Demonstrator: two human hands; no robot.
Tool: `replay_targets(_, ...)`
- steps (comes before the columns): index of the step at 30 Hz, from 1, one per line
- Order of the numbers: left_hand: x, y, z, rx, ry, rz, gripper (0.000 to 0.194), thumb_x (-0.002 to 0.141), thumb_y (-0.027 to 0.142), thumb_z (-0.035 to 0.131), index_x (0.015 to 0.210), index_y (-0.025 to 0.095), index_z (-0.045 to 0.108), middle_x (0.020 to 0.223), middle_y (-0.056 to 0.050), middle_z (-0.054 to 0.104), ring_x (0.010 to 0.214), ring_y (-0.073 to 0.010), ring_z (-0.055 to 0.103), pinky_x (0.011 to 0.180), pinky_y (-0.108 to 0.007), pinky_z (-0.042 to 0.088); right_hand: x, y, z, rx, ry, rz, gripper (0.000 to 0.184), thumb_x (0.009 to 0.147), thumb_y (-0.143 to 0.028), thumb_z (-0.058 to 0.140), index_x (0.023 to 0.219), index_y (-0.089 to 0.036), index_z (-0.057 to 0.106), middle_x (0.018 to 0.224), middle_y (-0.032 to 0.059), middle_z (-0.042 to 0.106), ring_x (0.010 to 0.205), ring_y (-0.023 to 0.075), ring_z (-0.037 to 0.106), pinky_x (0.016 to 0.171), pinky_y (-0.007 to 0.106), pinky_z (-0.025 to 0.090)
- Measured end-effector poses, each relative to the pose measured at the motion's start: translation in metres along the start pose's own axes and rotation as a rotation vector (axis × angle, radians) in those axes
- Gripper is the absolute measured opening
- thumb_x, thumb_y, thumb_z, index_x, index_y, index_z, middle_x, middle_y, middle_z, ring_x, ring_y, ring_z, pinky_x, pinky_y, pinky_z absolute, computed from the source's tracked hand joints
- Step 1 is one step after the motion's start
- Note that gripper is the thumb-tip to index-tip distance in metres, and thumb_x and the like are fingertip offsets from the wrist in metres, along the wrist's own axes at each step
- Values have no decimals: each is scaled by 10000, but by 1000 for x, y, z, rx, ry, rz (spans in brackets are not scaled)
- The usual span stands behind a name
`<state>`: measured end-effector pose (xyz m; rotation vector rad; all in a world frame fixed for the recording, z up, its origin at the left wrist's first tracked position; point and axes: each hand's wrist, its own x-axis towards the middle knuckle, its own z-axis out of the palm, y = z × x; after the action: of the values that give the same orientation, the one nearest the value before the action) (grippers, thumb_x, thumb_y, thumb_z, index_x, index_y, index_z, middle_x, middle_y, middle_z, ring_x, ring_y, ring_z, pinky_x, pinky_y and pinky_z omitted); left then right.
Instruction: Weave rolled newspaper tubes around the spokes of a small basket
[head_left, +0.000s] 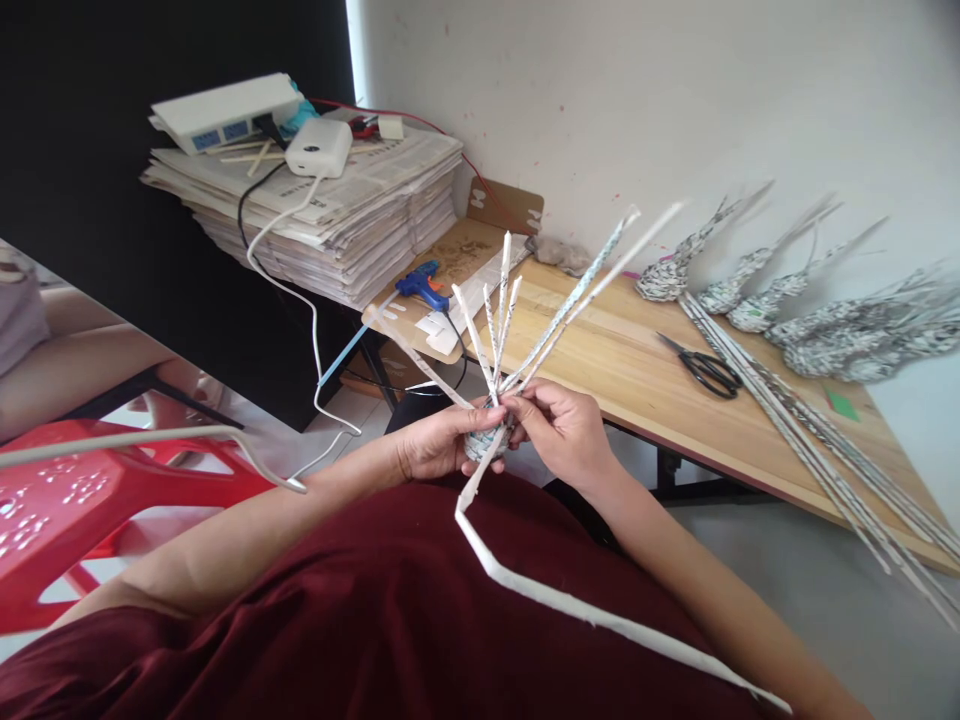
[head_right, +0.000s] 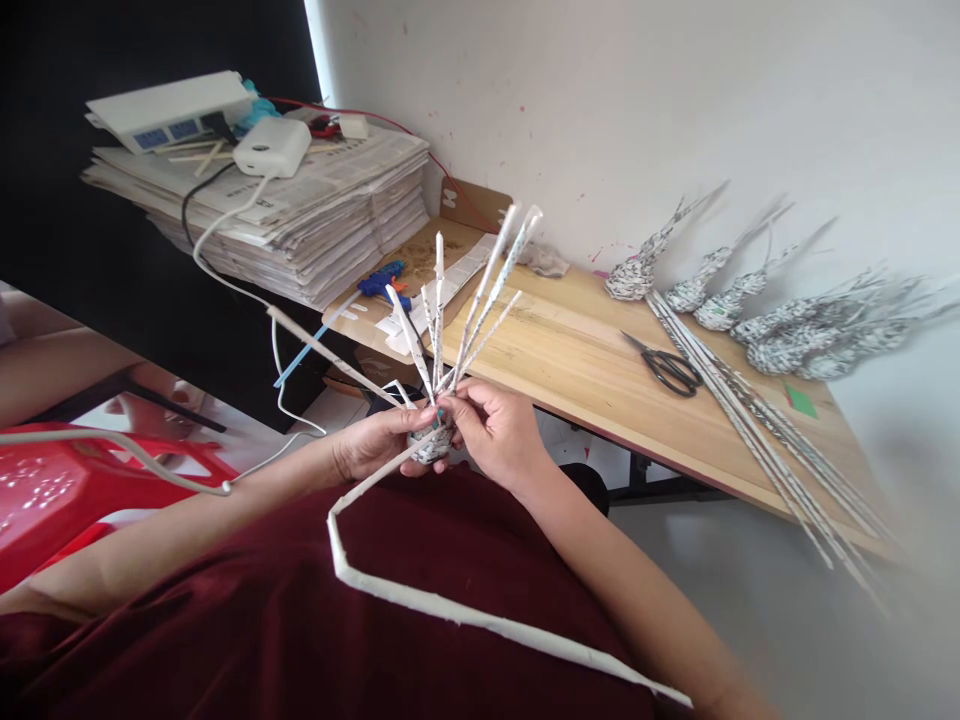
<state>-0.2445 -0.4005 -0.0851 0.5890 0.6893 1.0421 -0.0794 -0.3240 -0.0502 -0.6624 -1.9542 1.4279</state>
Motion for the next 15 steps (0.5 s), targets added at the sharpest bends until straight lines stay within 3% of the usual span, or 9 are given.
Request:
replay_targets(4, -2, 1, 6, 68, 91, -29, 477, 666, 344, 917, 980, 169, 603, 797, -20, 645, 572, -104, 641, 382, -129, 331, 3, -1, -2, -49, -65, 108, 264, 898, -417, 701, 787, -178, 712, 689, 8, 700, 542, 142, 664, 521, 245, 556)
replay_targets(9, -3, 4, 11, 91, 138, -56, 371, 646, 211, 875, 898, 145, 610, 775, -5, 628, 522, -66, 571, 402, -139, 330, 10, -4, -6, 15, -214, 196, 291, 877, -450, 722, 811, -169, 752, 664, 1, 694, 558, 126, 646, 532, 228, 528)
replay_targets(15, -3, 3, 12, 111, 156, -98, 347, 612, 193, 856, 853, 136, 613, 781, -29, 653, 567, -107, 633, 382, -131, 310, 12, 0, -7, 153, -300, 282, 234, 815, -381, 799, 886, -165, 744, 734, -6, 705, 596, 113, 649, 568, 224, 545)
